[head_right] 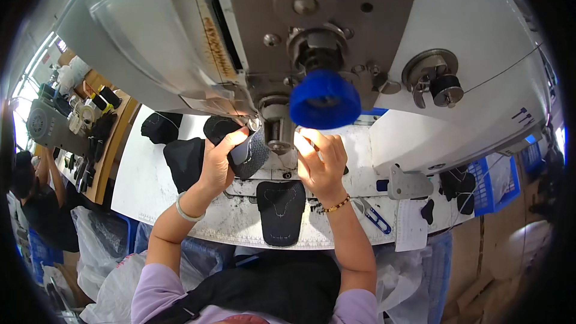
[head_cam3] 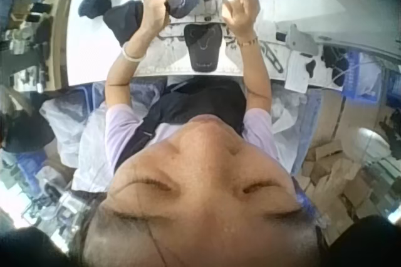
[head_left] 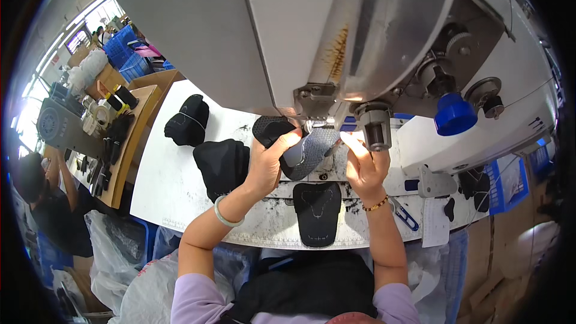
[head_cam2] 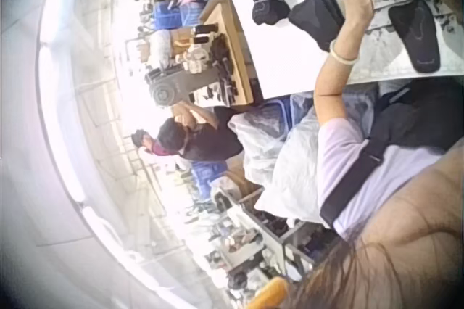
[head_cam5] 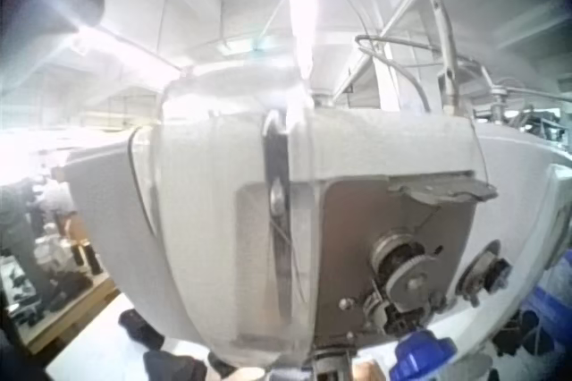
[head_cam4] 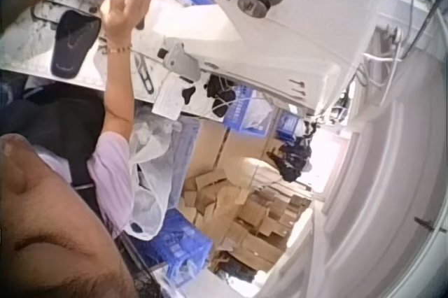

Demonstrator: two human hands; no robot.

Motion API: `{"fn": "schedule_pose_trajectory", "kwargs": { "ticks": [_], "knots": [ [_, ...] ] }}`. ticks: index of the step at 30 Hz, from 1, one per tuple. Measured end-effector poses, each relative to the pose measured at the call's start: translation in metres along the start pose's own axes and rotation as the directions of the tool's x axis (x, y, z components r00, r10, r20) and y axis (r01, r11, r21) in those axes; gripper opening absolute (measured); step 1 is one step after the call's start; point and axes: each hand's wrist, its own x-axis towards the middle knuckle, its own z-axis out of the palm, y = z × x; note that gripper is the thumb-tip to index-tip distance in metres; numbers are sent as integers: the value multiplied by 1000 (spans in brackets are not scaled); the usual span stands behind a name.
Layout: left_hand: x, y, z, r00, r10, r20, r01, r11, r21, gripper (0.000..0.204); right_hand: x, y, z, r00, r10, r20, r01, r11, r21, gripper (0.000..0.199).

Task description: The person operates a sewing machine to stitch black fabric pieces, likely shoe components. They guide the material under the needle, rotate it to sew along specific edges, and trim excess thread with scissors. The process is repeated for multiple items in a factory setting.

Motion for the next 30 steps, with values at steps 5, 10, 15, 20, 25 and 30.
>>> {"fn": "schedule_pose_trajectory", "kwargs": {
  "ticks": [5, 10, 15, 20, 25, 30],
  "knots": [
    [-6, -16, 6, 989, 17, -148, -25, 998, -54, 15, -2, -1, 0, 1000, -17, 6, 17, 1000, 22, 40],
    [-13, -21, 27, 929, 315, -192, -288, 945, 156, 12, -6, -7, 2, 1000, 26, -4, -26, 1000, 7, 33],
    [-16, -30, 44, 859, 449, -245, -403, 889, 216, 12, -8, -10, 7, 1000, 1, -7, 0, 987, 162, 36],
    [-21, -23, 33, 885, 447, -132, -371, 847, 380, 14, -2, -16, 4, 991, -31, 133, 0, 974, 228, 36],
    [-27, -20, -30, 519, 849, 102, -682, 339, 648, 26, 4, -22, 2, 986, -110, 122, 79, 969, 233, 36],
    [-25, 0, -36, 417, 596, 687, -654, -329, 682, 49, 6, -23, 4, 989, -124, 76, 101, 962, 254, 39]
  ]
}}
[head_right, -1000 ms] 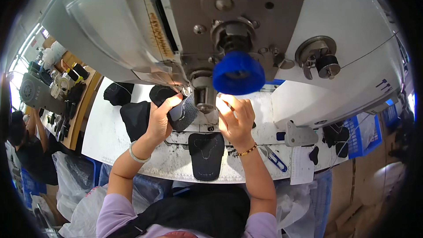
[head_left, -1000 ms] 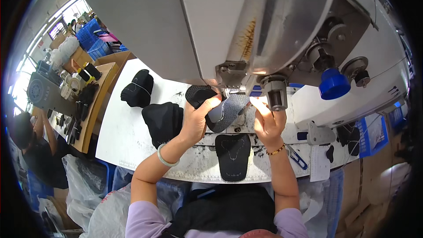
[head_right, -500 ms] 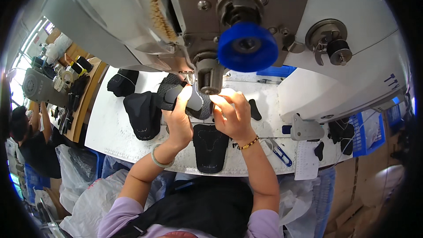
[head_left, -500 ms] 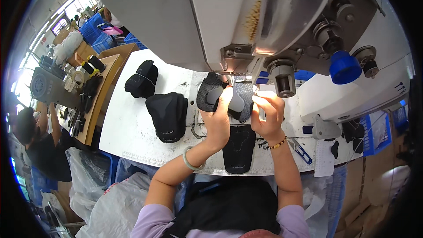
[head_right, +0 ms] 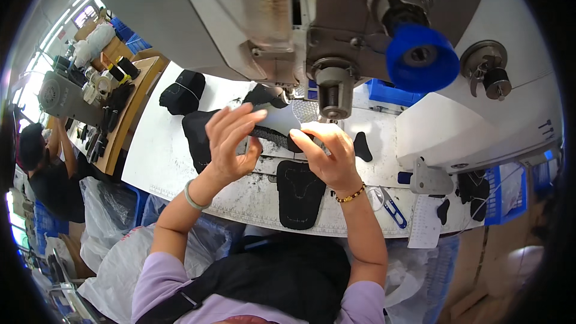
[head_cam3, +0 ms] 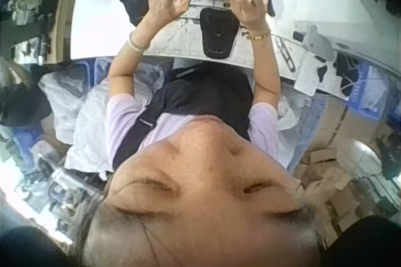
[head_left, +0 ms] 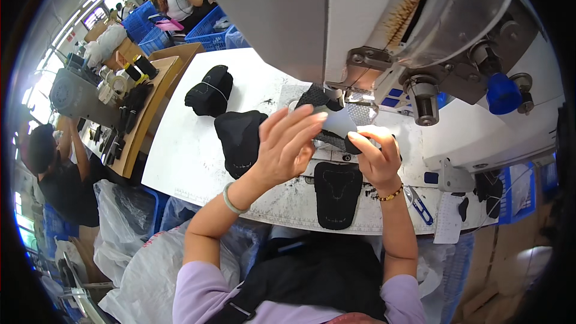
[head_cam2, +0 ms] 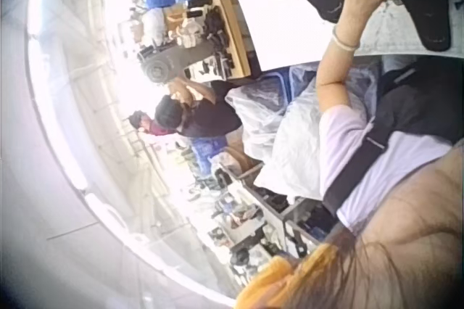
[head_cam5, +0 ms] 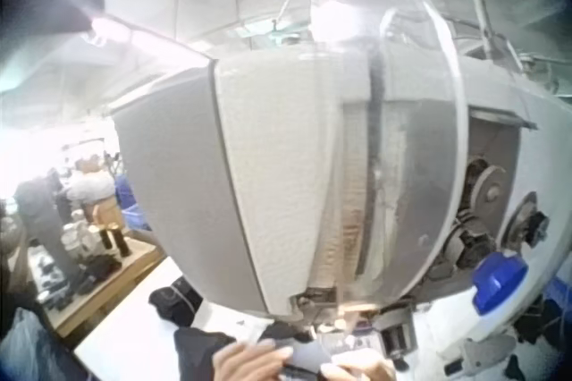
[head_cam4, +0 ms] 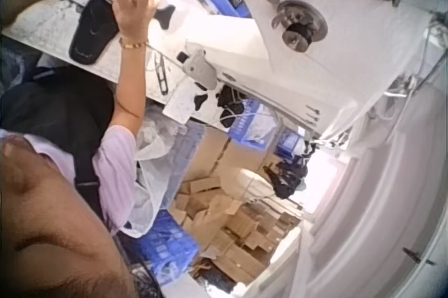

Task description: The person operates a sewing machine to stitch black fabric pieces, likely shoe components. They guide the material under the needle, rotate it to sew along specific edges, and trim excess thread with scissors. The process is repeated for multiple items in a factory setting.

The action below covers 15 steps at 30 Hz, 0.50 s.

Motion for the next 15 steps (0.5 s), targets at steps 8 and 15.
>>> {"fn": "schedule_pose_trajectory", "kwargs": {
  "ticks": [8, 15],
  "knots": [
    [-1, 0, 13, 991, -121, 61, 132, 964, -232, 74, -2, 1, -1, 1000, -28, -13, 29, 999, 38, 40],
    [19, 2, 9, 992, 120, 34, -117, 990, -82, 28, -3, 0, -1, 999, 14, -31, -12, 997, 71, 41]
  ]
}}
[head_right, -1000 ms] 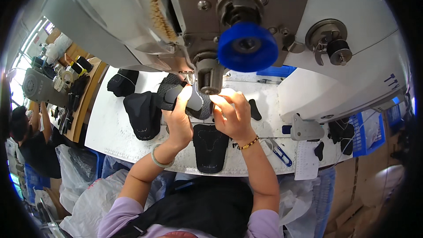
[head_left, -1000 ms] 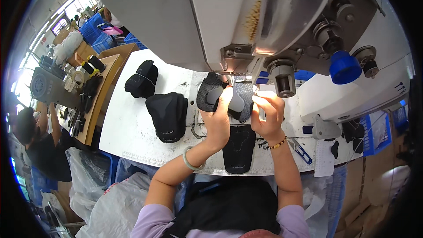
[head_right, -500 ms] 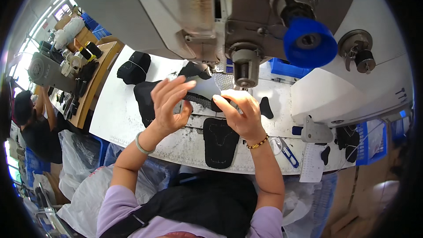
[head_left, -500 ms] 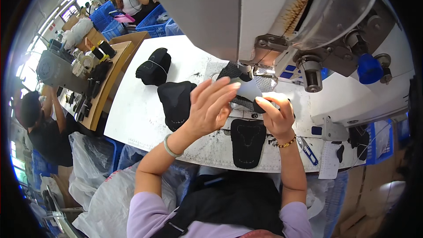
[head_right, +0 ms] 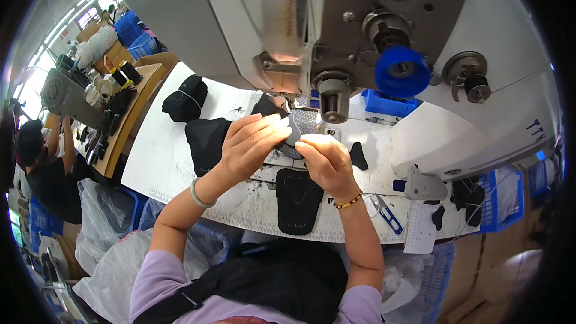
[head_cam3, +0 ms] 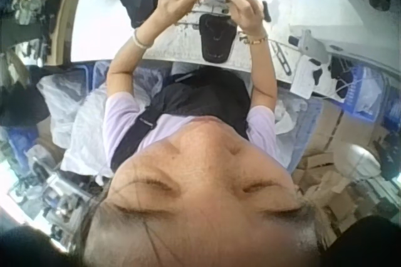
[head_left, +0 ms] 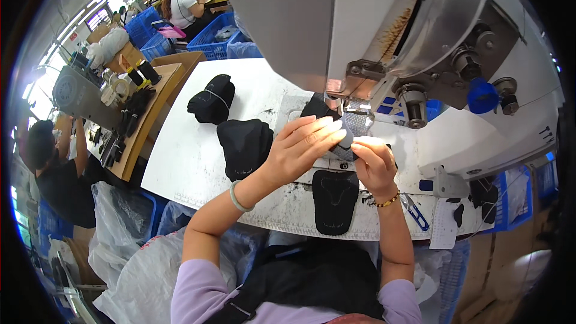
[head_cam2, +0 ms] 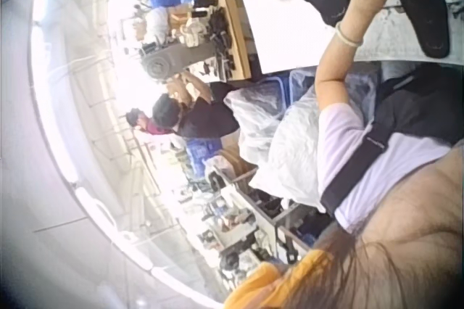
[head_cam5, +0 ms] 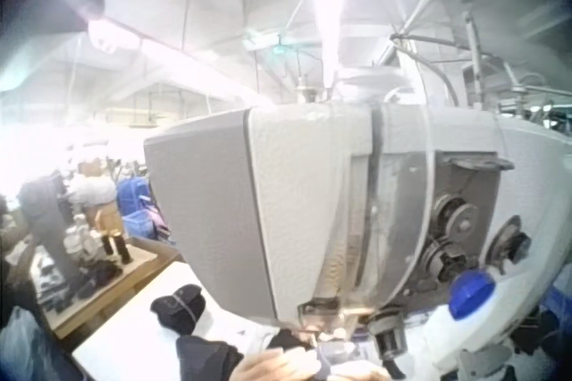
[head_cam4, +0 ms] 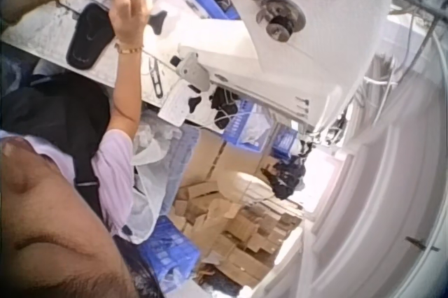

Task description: The person operates a sewing machine to stitch black fabric pieces, likely shoe components. They guide the material under the needle, rotate it to sew along specific edges, and trim excess thread with scissors. The process is repeated for multiple items in a factory setting.

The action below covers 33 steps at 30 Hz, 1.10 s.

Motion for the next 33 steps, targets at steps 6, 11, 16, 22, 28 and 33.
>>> {"fn": "schedule_pose_trajectory", "kwargs": {
  "ticks": [6, 11, 16, 22, 28, 33],
  "knots": [
    [19, 3, -12, 994, 44, 103, -44, 999, -1, 25, 10, 2, -13, 998, 48, 50, -32, 957, -290, 30],
    [27, 0, -18, 979, 98, 179, -95, 995, -25, 30, 12, 5, -16, 995, 57, 87, -47, 992, -118, 22],
    [28, -6, -20, 968, 117, 223, -113, 993, -28, 32, 5, 4, -18, 987, 85, 137, -59, 982, -180, 19],
    [24, -16, -13, 976, 119, 183, -107, 991, -75, 32, 12, 1, -13, 989, 68, 131, -34, 970, -242, 28],
    [17, -31, -1, 991, 87, 99, -71, 985, -158, 32, 16, -9, -7, 990, 63, 123, -18, 942, -334, 28],
    [12, -38, 4, 996, 10, 85, 10, 972, -235, 39, 19, -25, 4, 985, 136, 110, -78, 904, -420, 27]
  ]
}}
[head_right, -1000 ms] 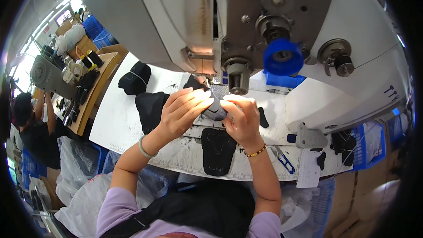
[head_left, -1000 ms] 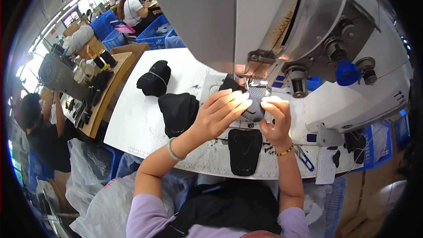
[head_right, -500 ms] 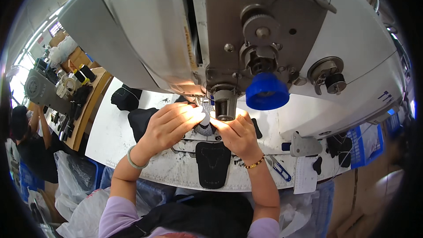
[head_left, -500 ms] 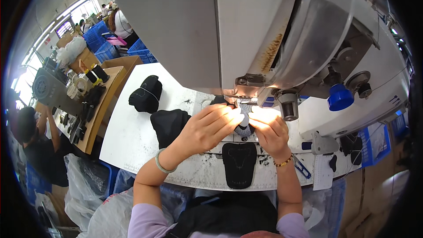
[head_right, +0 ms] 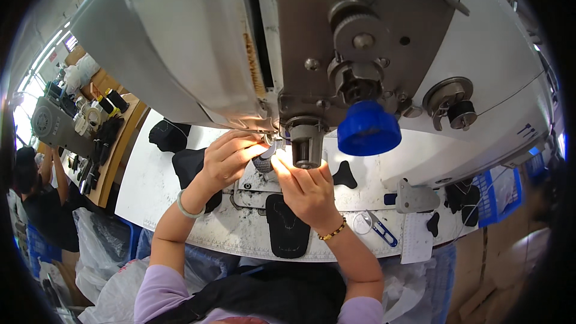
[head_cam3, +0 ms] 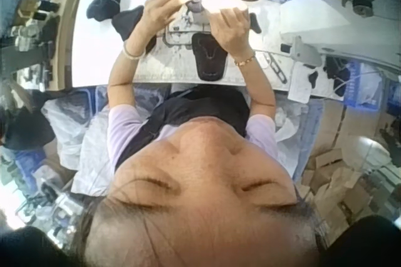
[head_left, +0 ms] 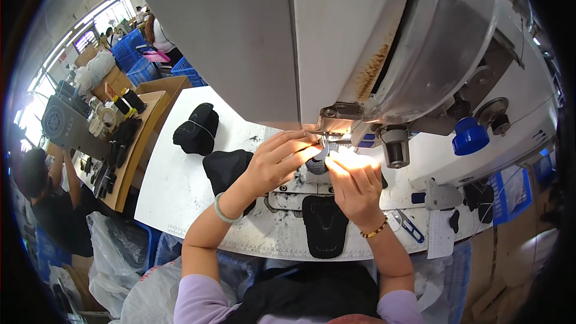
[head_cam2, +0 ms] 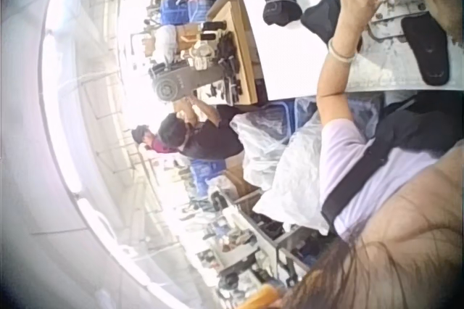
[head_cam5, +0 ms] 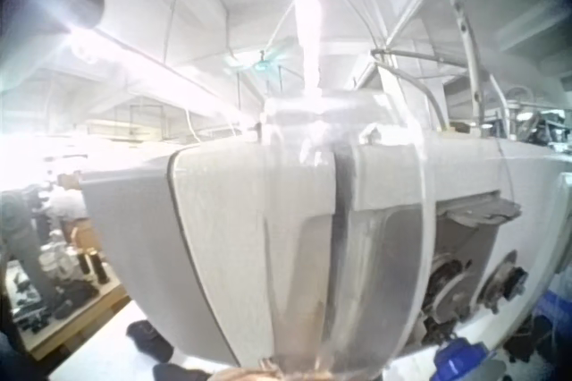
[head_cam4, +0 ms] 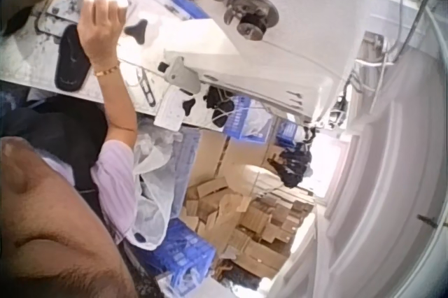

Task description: The person operates a sewing machine to stitch black fabric pieces, likely shoe components. They guide the material under the needle, rotate it to sew along specific edges, and trim excess thread with scissors. The process is repeated for multiple items in a factory setting.

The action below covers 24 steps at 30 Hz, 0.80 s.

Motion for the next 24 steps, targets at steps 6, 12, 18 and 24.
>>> {"fn": "schedule_pose_trajectory", "kwargs": {
  "ticks": [6, 12, 18, 24],
  "knots": [
    [-7, -9, 11, 995, -73, -71, 67, 994, -90, 37, -1, 0, 6, 999, 35, -40, -35, 999, 5, 30],
    [-10, -8, 16, 966, -230, -119, 200, 954, -225, 28, -6, 9, 9, 997, 73, -34, -68, 990, 122, 31],
    [-9, -12, 14, 959, -271, -88, 233, 924, -303, 26, 0, 11, 9, 994, 87, -71, -73, 981, 182, 30],
    [2, -9, 0, 995, -95, -38, 89, 987, -135, 28, -3, 16, 12, 994, 81, -69, -64, 975, 213, 31]
  ]
}}
